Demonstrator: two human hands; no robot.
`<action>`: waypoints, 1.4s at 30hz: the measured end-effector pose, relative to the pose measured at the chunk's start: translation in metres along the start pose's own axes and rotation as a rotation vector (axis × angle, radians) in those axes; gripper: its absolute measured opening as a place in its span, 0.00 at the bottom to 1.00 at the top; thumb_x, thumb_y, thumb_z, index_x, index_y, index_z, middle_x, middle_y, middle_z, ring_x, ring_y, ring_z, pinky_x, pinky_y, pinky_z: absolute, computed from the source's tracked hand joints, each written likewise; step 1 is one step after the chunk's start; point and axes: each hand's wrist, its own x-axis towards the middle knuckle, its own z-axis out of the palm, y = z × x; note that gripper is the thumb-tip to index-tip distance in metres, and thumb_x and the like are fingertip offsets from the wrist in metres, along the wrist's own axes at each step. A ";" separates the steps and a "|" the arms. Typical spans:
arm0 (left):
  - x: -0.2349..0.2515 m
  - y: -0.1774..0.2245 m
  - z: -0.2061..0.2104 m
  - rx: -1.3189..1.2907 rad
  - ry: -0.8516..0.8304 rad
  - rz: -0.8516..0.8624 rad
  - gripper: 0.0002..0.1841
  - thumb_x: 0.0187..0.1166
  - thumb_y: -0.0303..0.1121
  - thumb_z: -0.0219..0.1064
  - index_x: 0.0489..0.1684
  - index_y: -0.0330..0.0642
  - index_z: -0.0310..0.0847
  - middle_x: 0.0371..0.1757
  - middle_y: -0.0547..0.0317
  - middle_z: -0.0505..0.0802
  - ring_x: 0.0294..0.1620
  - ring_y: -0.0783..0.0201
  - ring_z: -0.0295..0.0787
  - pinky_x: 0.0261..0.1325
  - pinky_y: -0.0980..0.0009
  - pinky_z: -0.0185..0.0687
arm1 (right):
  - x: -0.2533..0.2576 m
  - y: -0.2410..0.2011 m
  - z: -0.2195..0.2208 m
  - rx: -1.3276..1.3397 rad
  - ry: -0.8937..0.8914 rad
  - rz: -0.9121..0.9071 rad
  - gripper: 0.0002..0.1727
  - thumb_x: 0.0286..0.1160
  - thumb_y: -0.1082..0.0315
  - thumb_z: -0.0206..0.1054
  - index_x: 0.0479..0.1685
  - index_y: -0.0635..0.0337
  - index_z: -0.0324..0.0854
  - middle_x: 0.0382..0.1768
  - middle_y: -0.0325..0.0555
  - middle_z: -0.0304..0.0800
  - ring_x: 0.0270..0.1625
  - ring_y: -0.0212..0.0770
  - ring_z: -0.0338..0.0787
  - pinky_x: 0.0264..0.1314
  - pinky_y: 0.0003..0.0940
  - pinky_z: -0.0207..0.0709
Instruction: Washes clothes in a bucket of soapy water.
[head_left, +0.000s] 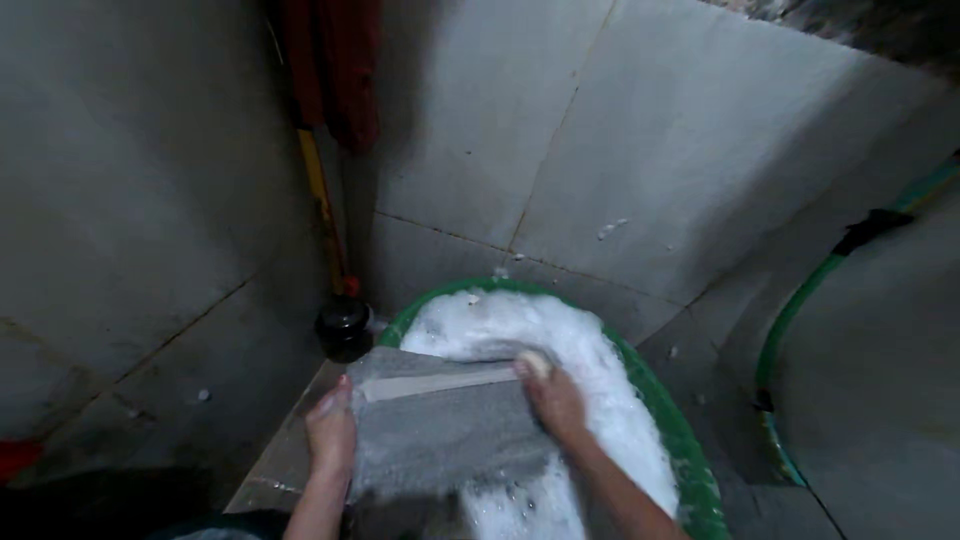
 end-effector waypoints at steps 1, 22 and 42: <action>-0.001 0.002 0.000 0.016 -0.009 0.011 0.22 0.92 0.39 0.57 0.44 0.23 0.85 0.42 0.44 0.89 0.44 0.63 0.83 0.56 0.62 0.79 | 0.009 0.028 -0.008 -0.091 -0.003 0.092 0.31 0.90 0.43 0.50 0.88 0.43 0.69 0.82 0.71 0.69 0.77 0.71 0.78 0.73 0.68 0.74; 0.009 -0.002 -0.001 0.121 -0.043 0.049 0.21 0.92 0.38 0.55 0.51 0.23 0.85 0.50 0.38 0.91 0.52 0.57 0.86 0.63 0.56 0.79 | -0.063 -0.188 0.004 0.747 -0.007 -0.243 0.26 0.88 0.48 0.58 0.72 0.57 0.81 0.64 0.58 0.88 0.66 0.52 0.89 0.70 0.50 0.84; 0.007 -0.002 -0.002 0.081 0.045 0.004 0.25 0.93 0.42 0.54 0.52 0.20 0.83 0.55 0.31 0.88 0.57 0.50 0.85 0.67 0.51 0.76 | -0.009 -0.064 0.016 0.118 -0.088 -0.199 0.26 0.88 0.45 0.55 0.82 0.37 0.77 0.75 0.65 0.79 0.73 0.65 0.83 0.75 0.63 0.74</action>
